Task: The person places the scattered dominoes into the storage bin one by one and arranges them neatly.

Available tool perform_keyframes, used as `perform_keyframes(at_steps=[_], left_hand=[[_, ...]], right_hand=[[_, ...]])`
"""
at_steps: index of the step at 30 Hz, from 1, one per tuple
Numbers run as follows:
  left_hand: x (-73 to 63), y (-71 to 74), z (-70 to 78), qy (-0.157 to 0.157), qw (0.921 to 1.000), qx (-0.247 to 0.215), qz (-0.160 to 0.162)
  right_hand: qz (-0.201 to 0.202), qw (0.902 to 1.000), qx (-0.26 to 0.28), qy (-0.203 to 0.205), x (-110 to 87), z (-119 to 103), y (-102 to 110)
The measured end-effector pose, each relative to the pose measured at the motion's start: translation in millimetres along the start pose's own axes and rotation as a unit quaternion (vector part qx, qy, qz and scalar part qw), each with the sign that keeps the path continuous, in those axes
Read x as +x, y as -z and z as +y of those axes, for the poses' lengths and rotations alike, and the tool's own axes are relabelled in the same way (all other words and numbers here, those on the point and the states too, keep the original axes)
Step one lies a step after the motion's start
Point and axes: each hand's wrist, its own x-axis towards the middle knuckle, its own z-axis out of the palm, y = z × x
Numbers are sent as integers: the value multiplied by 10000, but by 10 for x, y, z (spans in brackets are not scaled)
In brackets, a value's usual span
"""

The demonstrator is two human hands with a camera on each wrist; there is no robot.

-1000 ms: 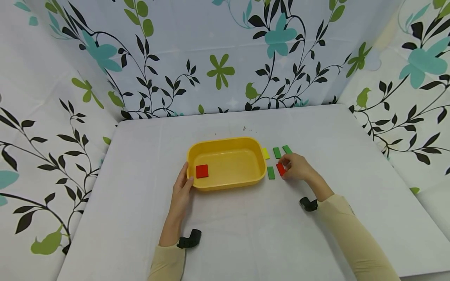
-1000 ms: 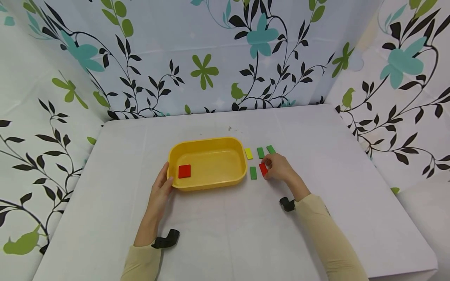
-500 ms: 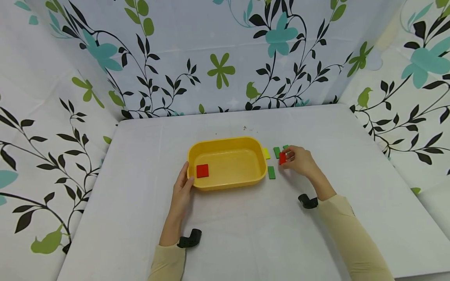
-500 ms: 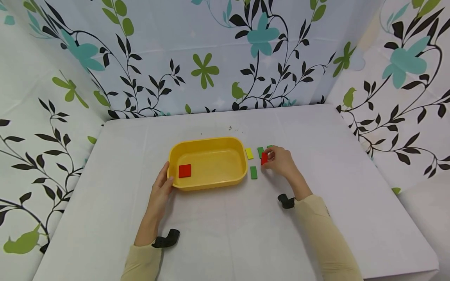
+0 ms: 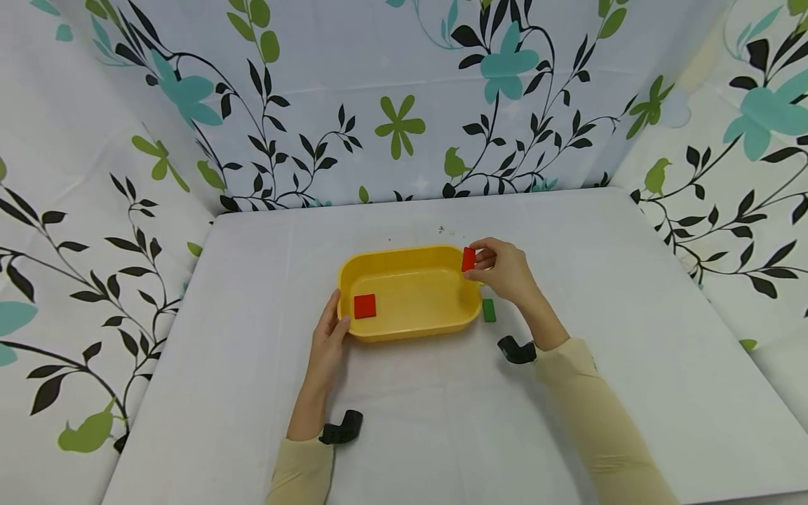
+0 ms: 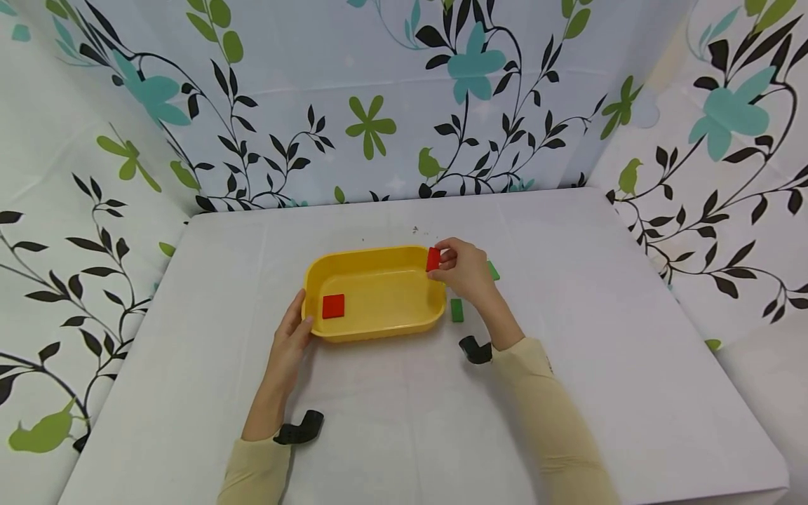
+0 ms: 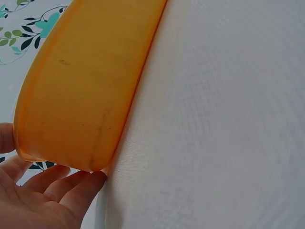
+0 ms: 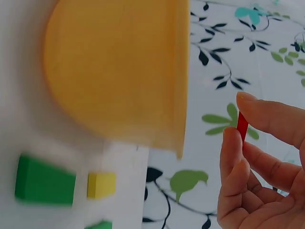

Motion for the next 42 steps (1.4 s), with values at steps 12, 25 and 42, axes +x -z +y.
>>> perform_keyframes(at_steps=[12, 25, 42], left_hand=[[5, -5, 7, -140, 9999, 46, -34], [5, -4, 10, -12, 10000, 11, -25], [14, 1, 7, 28, 9999, 51, -111]], right_hand=[[-533, 9982, 151, 230, 138, -462, -503], [-967, 9949, 129, 267, 219, -618, -914], [-1303, 9913, -116, 168, 264, -601, -1265]])
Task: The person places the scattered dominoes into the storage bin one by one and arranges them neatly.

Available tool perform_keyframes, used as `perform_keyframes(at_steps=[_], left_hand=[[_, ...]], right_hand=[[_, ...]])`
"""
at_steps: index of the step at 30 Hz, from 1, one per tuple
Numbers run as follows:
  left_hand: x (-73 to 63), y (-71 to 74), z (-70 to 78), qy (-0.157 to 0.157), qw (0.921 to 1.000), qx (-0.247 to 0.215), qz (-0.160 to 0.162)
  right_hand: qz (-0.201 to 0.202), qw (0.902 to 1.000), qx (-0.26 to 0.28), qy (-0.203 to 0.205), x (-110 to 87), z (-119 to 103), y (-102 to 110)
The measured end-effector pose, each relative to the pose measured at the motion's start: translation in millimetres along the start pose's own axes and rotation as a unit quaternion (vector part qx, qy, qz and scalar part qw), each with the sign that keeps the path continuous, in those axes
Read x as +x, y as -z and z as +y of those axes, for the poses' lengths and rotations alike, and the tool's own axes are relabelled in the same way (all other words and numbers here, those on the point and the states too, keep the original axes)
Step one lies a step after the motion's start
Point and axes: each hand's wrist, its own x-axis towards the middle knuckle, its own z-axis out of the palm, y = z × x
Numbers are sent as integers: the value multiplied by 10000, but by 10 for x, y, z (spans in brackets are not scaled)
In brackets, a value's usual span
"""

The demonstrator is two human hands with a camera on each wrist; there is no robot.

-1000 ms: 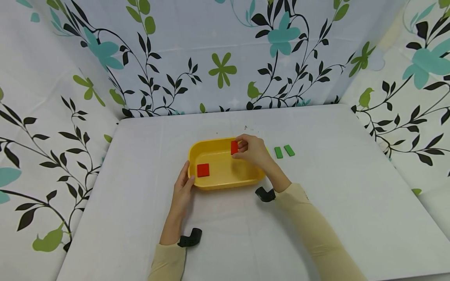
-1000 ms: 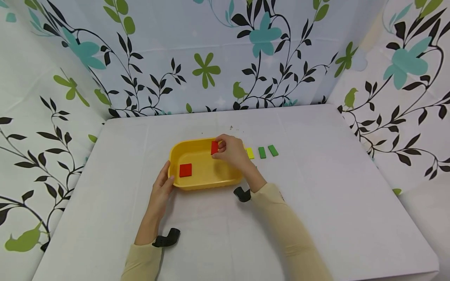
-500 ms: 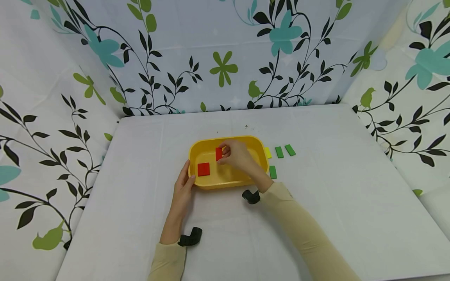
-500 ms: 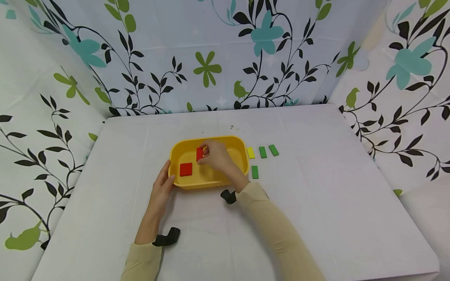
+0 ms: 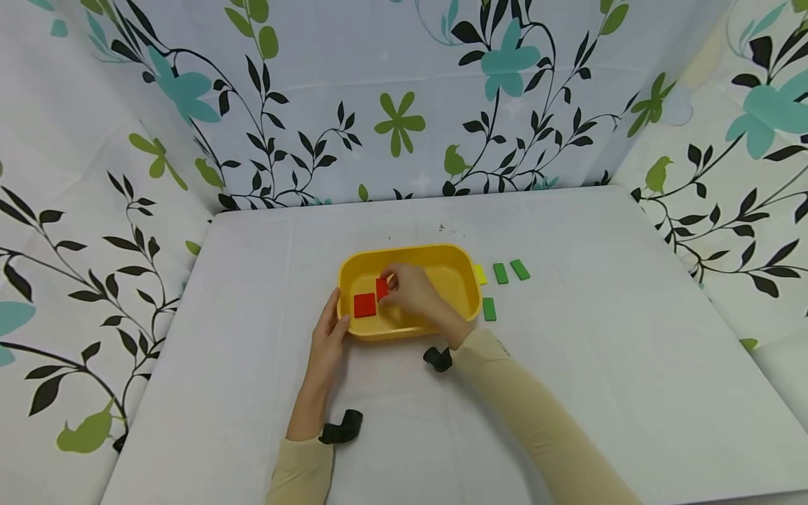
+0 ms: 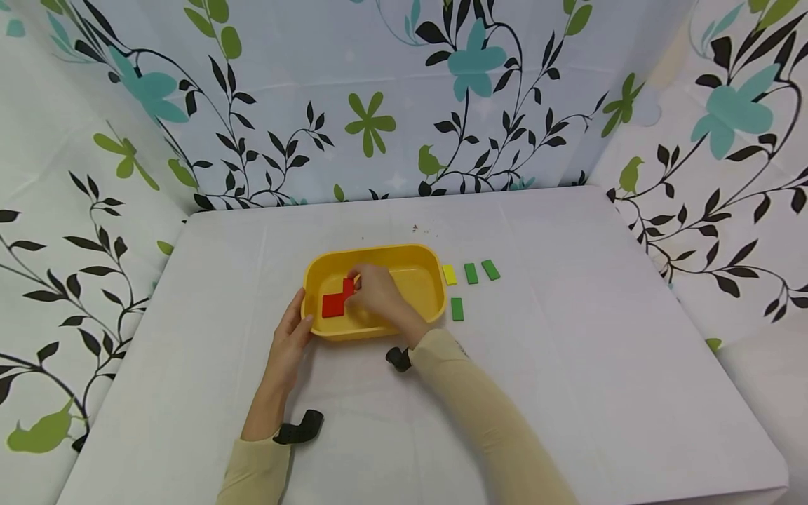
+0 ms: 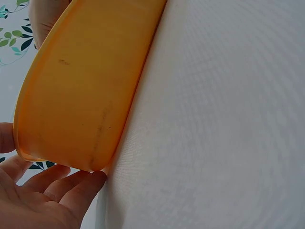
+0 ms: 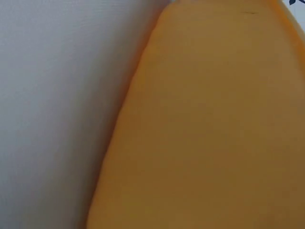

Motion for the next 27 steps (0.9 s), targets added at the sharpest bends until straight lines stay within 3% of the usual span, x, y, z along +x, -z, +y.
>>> perform_keyframes(at_steps=[27], left_hand=[[-19, -2, -1, 39, 10000, 35, 43]], right_hand=[[-142, 9985, -496, -198, 63, 56, -213]])
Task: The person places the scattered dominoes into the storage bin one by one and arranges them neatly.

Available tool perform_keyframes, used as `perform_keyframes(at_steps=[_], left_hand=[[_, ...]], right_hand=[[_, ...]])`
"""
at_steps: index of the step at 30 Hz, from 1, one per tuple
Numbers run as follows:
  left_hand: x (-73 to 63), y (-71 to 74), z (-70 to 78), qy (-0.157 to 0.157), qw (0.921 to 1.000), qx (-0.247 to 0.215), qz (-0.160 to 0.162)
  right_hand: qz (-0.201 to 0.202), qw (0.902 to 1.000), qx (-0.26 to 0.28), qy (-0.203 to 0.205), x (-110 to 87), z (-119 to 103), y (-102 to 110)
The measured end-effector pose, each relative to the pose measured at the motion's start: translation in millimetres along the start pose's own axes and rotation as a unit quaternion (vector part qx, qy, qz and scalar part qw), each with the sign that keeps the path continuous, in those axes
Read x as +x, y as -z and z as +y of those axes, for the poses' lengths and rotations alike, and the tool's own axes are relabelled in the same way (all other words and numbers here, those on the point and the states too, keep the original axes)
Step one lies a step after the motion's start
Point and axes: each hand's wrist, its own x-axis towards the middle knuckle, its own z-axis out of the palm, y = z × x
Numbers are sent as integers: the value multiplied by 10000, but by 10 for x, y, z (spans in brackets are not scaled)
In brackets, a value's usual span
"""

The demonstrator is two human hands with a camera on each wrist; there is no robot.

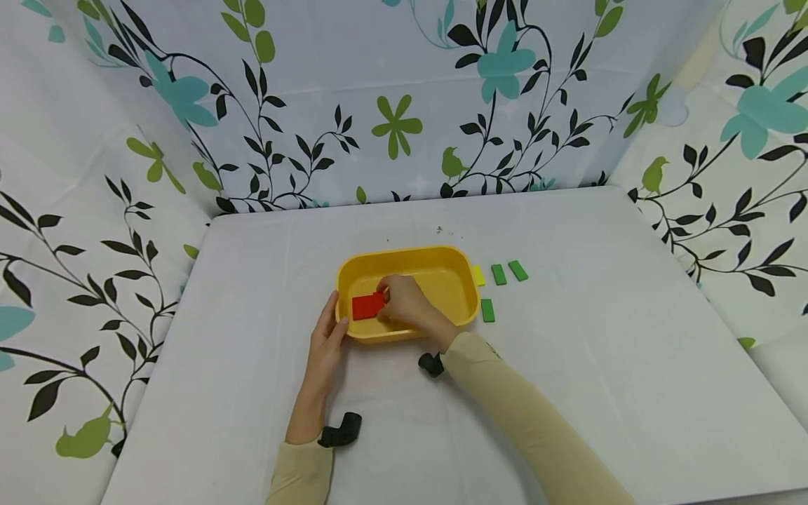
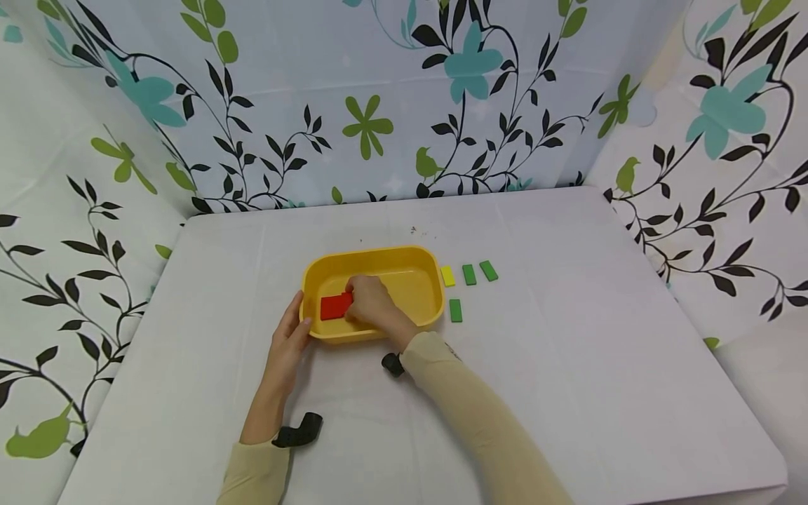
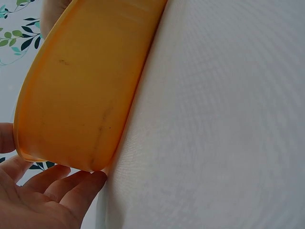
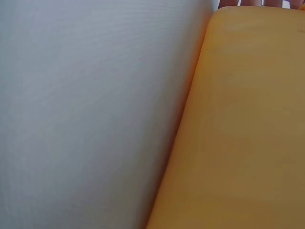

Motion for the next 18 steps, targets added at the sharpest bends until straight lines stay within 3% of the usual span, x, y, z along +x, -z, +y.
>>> perform_keyframes(at_steps=[18], left_hand=[[11, -5, 6, 64, 9999, 72, 57]], right_hand=[[-63, 9991, -386, 158, -7, -26, 7]])
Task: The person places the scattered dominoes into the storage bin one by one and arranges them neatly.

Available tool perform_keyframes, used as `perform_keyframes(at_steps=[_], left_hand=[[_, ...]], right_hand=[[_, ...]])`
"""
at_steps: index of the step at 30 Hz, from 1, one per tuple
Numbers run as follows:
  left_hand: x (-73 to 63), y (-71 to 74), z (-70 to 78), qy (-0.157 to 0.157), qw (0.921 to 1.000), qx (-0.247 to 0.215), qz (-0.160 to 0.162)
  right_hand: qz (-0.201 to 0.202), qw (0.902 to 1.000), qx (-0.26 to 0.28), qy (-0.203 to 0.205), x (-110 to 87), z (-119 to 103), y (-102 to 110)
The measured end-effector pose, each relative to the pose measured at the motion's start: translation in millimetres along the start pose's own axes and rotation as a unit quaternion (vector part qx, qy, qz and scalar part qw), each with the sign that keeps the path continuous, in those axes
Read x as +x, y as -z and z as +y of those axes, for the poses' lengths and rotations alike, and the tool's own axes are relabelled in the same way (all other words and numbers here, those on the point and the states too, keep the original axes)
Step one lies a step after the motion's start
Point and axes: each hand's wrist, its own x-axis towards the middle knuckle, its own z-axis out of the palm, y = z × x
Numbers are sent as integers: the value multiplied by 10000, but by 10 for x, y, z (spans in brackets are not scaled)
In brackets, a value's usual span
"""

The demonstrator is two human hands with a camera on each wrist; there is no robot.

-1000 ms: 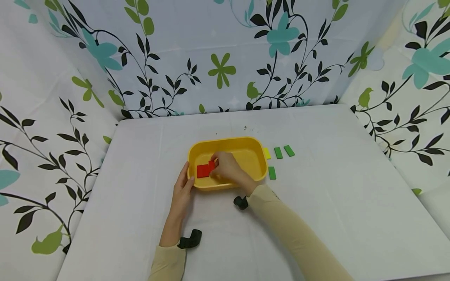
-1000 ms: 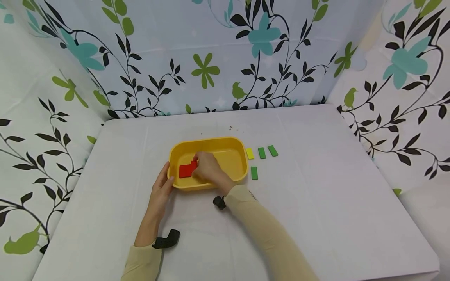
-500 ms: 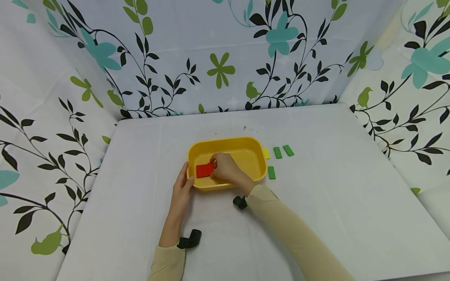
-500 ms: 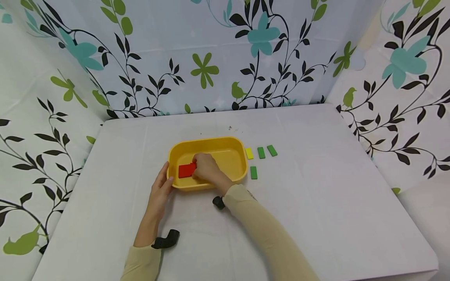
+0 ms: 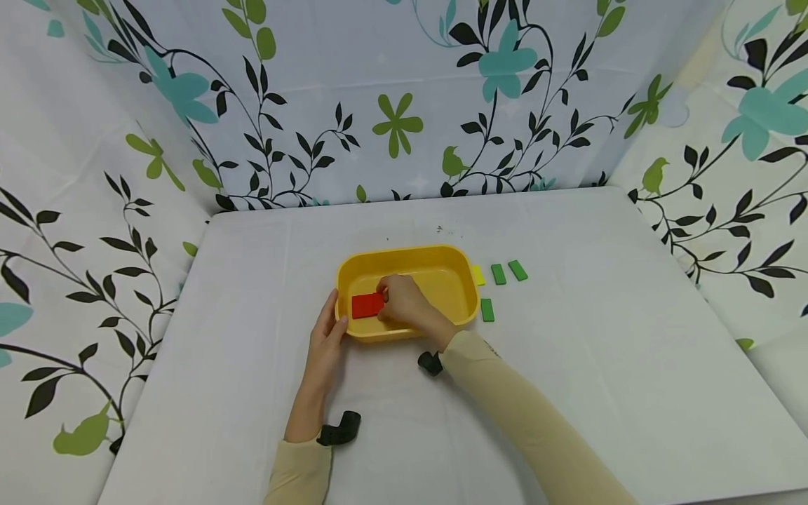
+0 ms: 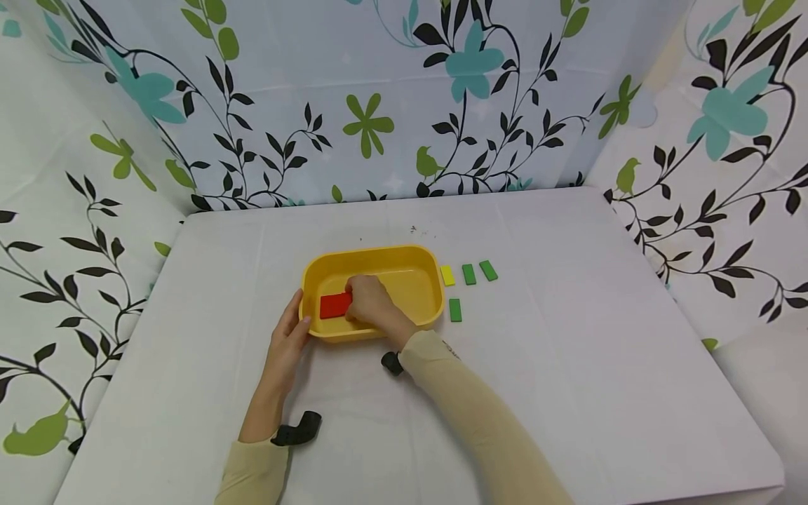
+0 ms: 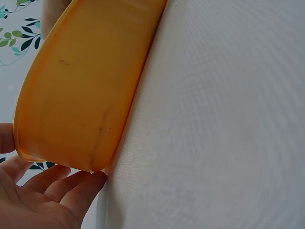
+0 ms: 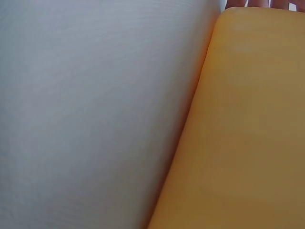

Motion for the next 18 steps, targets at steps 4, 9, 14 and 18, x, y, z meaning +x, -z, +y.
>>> perform_keyframes(at_steps=[4, 9, 14, 18], left_hand=[[-1, -4, 1, 1, 10000, -13, 9], [-1, -6, 0, -9, 10000, -25, 8], [-3, -8, 1, -15, 10000, -54, -10], [-6, -8, 0, -21, 10000, -46, 3]], right_hand=[[14, 10000, -49, 33, -2, 2, 0], [18, 9999, -116, 89, -4, -3, 3], [-5, 9998, -173, 40, -12, -15, 5], [-2, 9998, -191, 57, -10, -13, 7]])
